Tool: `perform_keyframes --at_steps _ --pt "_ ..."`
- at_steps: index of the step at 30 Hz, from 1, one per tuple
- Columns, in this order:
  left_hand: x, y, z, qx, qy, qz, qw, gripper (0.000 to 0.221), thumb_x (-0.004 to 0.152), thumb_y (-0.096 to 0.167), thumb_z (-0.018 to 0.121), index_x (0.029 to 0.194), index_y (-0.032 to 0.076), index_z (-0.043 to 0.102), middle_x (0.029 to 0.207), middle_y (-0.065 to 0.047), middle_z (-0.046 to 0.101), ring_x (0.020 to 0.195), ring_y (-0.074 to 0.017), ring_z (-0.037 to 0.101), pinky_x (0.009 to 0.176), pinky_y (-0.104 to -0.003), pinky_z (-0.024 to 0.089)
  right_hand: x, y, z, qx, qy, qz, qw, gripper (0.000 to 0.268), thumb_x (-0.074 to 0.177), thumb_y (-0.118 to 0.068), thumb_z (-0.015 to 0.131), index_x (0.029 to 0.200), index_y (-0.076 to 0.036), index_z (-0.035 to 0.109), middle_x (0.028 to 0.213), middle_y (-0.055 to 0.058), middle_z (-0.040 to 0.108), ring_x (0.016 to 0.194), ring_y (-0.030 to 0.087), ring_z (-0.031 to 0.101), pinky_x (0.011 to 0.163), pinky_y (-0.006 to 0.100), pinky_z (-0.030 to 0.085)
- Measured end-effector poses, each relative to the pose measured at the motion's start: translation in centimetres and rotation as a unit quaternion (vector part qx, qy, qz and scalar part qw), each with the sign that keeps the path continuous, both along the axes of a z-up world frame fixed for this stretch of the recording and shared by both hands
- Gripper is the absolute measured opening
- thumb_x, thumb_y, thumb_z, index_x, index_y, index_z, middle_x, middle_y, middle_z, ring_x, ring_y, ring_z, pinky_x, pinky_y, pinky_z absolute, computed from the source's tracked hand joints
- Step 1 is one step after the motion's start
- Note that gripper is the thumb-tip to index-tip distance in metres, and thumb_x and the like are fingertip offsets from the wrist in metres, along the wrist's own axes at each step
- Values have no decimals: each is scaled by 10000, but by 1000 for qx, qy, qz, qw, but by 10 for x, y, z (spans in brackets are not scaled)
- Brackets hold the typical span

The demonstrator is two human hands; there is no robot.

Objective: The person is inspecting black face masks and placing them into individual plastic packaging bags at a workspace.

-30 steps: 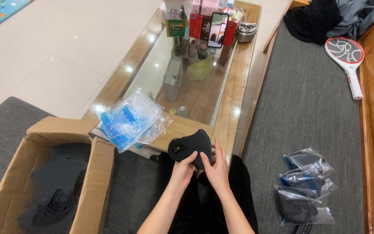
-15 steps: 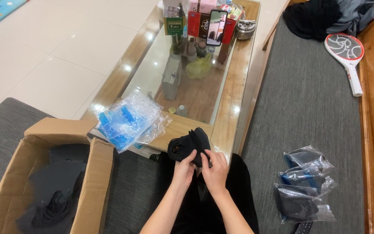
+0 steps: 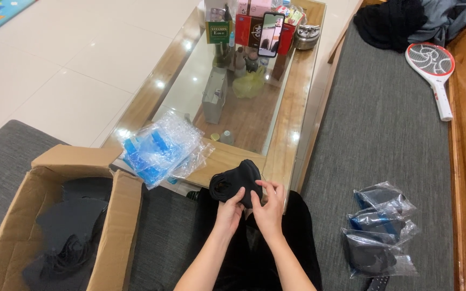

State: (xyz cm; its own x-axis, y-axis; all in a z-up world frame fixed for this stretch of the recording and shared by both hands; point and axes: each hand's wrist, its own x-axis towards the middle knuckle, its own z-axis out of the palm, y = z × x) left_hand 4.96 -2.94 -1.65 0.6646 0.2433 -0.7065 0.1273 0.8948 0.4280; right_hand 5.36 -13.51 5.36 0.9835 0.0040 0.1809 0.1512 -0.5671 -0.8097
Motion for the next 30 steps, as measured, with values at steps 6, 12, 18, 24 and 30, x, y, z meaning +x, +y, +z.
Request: perform_keyframes --at_steps 6,12,18,24,30 --pt "-3 -2 -12 15 -4 -11 1000 782 827 19 848 1506 151 483 1468 -120 583 1246 -290 621 1014 -436 554 -4 -1 -13 -58 -23 16 998 147 866 -236 790 976 -192 702 955 -19 554 986 212 569 905 344 493" --pt "-5 0 -25 18 -27 -24 999 773 798 16 872 1477 155 530 1452 -105 602 1258 -300 618 1011 -442 556 -4 -5 -16 -125 -100 -3 987 115 964 -268 692 1007 -161 693 788 -17 616 814 195 653 767 324 534" --pt "-5 4 -13 21 -37 -39 998 776 777 -13 870 1464 152 550 1456 -91 603 1267 -298 615 1023 -442 551 -3 -4 8 -61 -72 -10 996 121 1010 -255 637 1033 -138 657 749 35 579 772 237 648 752 349 515" --pt "-9 20 -35 -14 -21 25 999 651 803 -37 832 1393 137 618 1395 -82 646 1224 -286 642 1030 -440 545 9 -18 3 168 9 -63 984 106 898 -139 785 957 -107 704 797 29 658 783 145 600 739 295 526" --pt "-9 37 -16 -13 -17 68 997 606 807 -26 824 1366 113 635 1379 -102 653 1247 -292 628 1051 -435 534 29 -32 -16 142 196 -152 958 307 931 -216 760 1179 -57 674 921 104 703 821 199 628 761 384 525"
